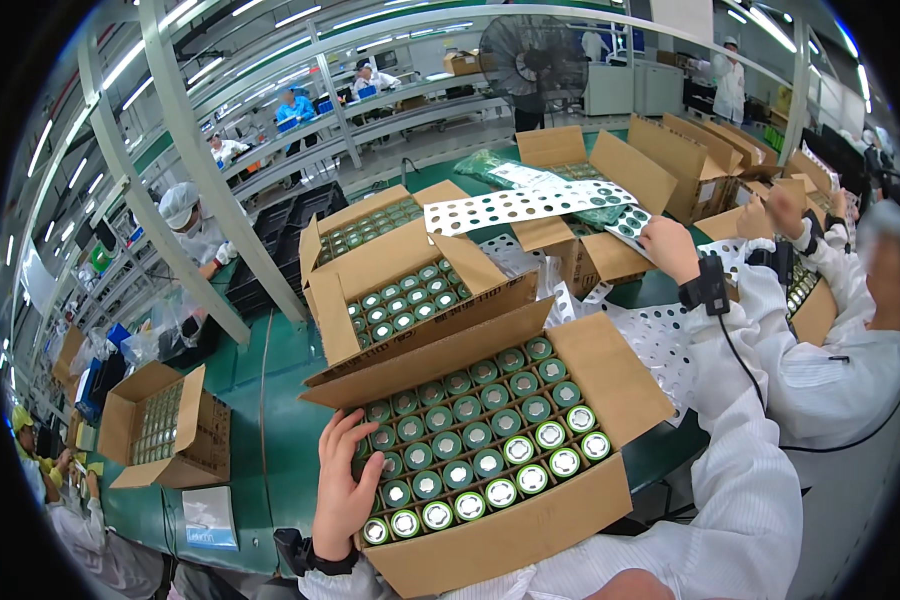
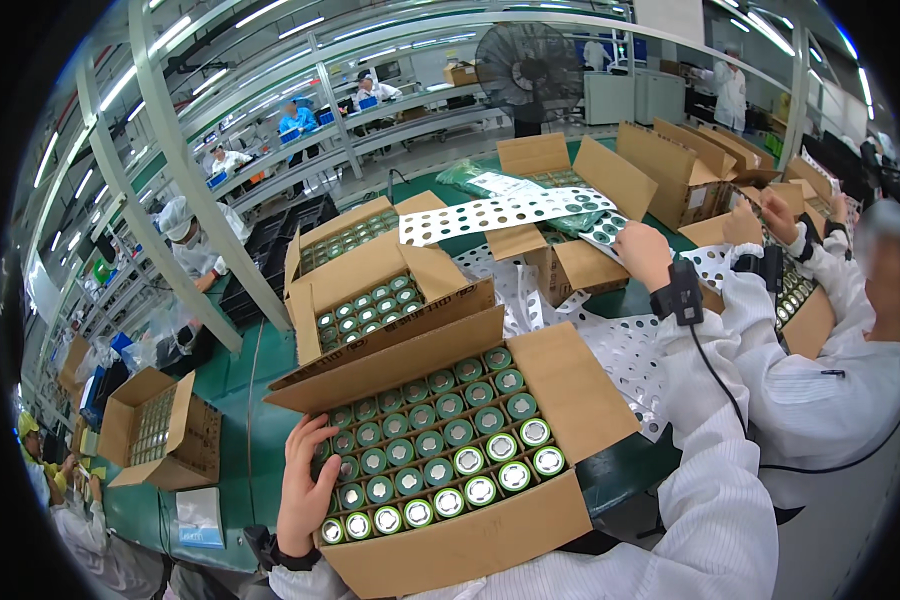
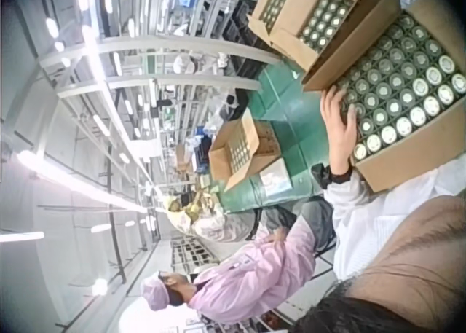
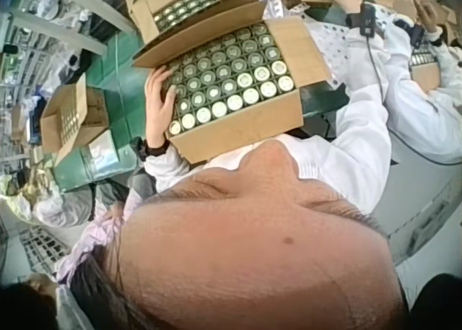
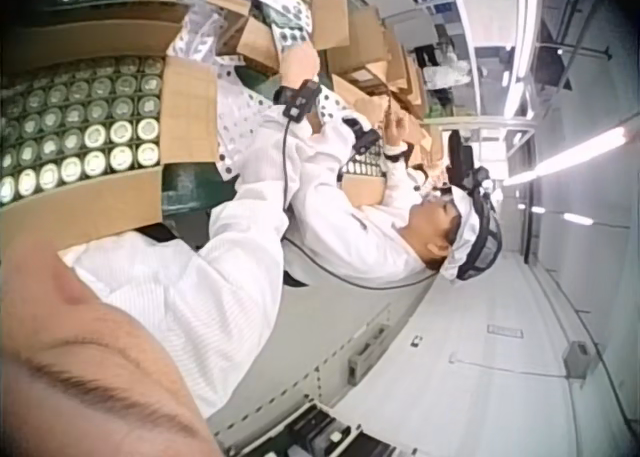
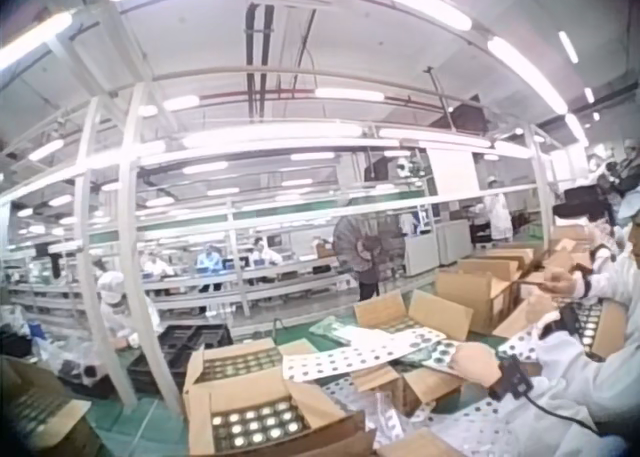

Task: Applying circular green insulation stickers to the tops of cylindrical battery cells in a box.

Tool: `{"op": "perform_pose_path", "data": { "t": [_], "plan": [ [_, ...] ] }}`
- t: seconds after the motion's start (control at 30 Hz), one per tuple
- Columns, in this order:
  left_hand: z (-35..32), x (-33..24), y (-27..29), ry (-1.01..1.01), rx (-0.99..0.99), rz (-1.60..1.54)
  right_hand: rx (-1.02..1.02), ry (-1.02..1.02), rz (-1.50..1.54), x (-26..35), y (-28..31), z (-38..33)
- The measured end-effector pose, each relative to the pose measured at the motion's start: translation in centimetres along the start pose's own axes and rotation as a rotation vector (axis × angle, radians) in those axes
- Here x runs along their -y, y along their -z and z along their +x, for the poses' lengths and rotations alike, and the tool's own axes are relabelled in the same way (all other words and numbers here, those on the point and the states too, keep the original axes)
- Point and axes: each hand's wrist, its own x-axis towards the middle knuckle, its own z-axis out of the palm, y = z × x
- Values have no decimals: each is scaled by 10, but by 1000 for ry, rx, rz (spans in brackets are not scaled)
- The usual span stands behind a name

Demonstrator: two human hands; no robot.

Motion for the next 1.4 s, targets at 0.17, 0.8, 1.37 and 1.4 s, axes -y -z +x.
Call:
{"op": "perform_pose_path", "data": {
  "t": [0.17,0.8,1.37,1.4],
  "plan": [
    [1,4,-1,-50,8,81,172,-145,261,-9,14,11],
    [-22,-186,106,-355,-76,306,164,-124,302,3,9,8],
    [213,-210,-228,-347,516,-205,211,-45,78,4,4,14],
    [221,-208,-246,-231,511,-212,213,3,9,5,4,12]
  ]
}}
